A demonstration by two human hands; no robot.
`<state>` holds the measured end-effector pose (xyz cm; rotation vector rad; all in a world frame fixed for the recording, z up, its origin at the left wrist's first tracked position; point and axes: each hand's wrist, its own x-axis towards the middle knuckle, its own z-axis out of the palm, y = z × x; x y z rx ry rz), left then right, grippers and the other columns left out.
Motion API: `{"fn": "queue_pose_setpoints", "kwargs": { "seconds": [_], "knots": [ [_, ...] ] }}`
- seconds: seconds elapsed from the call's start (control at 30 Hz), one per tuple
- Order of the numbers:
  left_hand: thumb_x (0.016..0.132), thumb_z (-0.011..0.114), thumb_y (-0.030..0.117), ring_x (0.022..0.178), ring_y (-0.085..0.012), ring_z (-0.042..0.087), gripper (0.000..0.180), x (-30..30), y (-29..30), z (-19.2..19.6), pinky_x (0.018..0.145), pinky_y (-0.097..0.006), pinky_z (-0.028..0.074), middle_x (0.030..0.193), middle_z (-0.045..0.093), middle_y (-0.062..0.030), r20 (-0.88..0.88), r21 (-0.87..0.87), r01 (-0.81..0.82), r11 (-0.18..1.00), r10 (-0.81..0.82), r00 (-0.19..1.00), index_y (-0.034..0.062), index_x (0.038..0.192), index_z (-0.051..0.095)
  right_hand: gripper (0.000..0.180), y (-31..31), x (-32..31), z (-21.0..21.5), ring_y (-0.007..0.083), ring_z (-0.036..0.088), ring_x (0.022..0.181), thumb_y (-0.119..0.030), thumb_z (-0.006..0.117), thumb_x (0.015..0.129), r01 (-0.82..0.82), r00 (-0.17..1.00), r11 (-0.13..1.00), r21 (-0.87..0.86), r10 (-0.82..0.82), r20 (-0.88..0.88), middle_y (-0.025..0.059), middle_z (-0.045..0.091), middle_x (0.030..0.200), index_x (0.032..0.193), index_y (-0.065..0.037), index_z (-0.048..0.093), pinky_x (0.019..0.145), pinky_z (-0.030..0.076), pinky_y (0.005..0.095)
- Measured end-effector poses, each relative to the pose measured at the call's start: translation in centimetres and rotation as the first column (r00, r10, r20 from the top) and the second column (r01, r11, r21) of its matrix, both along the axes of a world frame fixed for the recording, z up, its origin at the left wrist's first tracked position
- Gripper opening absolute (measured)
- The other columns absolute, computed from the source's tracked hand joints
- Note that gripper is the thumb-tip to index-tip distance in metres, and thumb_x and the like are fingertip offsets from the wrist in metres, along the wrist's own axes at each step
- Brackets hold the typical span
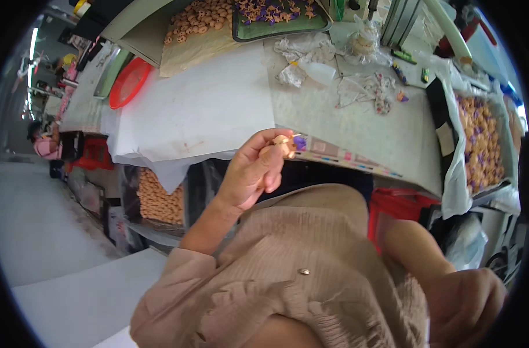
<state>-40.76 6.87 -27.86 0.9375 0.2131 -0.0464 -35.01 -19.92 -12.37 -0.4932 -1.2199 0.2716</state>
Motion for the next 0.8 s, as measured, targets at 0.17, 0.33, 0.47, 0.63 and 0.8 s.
{"fn": "queue_pose_setpoints", "kwargs": {
  "seconds": [0.17, 0.33, 0.47, 0.63, 0.8],
  "knots": [
    [0.098, 0.053, 0.021, 0.05, -0.0011, 0.042, 0.032, -4.0, -1.5, 1.9, 0.043, -0.017, 0.038, 0.091, 0.058, -0.0062, 0.048, -0.037, 0.039, 0.999, -0.037, 0.998, 0.0018, 0.124, 0.052, 0.024, -2.8, -3.3, -2.3, 0.0072, 0.05, 0.052, 0.014, 0.065, 0.063, 0.167, 0.982, 0.835, 0.525, -0.188, -0.014, -0.0012, 0.059, 0.08, 0.072, -0.007, 0.06, 0.039, 0.043, 0.0195],
    [0.095, 0.057, 0.033, 0.051, -0.0013, 0.045, 0.047, -5.9, -2.3, 3.2, 0.043, -0.016, 0.037, 0.092, 0.057, -0.0062, 0.075, 0.096, 0.072, 0.993, -0.079, 0.994, 0.0, 0.128, 0.047, 0.016, 4.1, -2.7, -5.2, 0.0127, 0.052, 0.062, -0.008, 0.067, 0.081, 0.754, 0.614, 0.363, -0.548, -0.687, 0.389, 0.0063, 0.061, 0.083, 0.096, -0.001, 0.065, 0.055, 0.042, 0.0253],
    [0.096, 0.058, 0.024, 0.049, -0.0021, 0.042, 0.035, -4.6, -3.9, 3.2, 0.043, -0.017, 0.035, 0.085, 0.057, -0.0016, 0.113, 0.152, 0.045, 0.987, -0.063, 0.992, 0.0038, 0.124, 0.053, 0.023, 5.6, -2.2, -9.6, 0.0133, 0.055, 0.066, -0.021, 0.066, 0.089, 0.573, 0.772, 0.324, -0.753, -0.52, 0.365, 0.0072, 0.062, 0.079, 0.098, 0.0, 0.065, 0.061, 0.044, 0.0265],
    [0.096, 0.057, 0.024, 0.049, -0.0021, 0.042, 0.029, -3.2, -4.1, 2.3, 0.042, -0.018, 0.034, 0.082, 0.055, -0.0006, 0.111, 0.144, 0.112, 0.983, -0.129, 0.985, 0.006, 0.118, 0.055, 0.026, 5.7, -1.2, -12.1, 0.0222, 0.055, 0.066, -0.022, 0.055, 0.096, 0.608, 0.757, 0.372, -0.702, -0.539, 0.37, 0.0128, 0.061, 0.075, 0.09, 0.003, 0.061, 0.063, 0.044, 0.0325],
    [0.096, 0.056, 0.022, 0.05, -0.0017, 0.042, 0.025, -2.1, -4.2, 1.4, 0.042, -0.018, 0.034, 0.083, 0.055, -0.0009, 0.054, -0.022, 0.137, 0.99, -0.135, 0.989, 0.0069, 0.116, 0.055, 0.037, 6.4, -0.1, -13.2, 0.0215, 0.049, 0.057, -0.025, 0.04, 0.102, 0.538, 0.797, 0.4, -0.742, -0.527, 0.295, 0.0117, 0.054, 0.065, 0.081, 0.002, 0.052, 0.055, 0.04, 0.0335]
  ]
}}
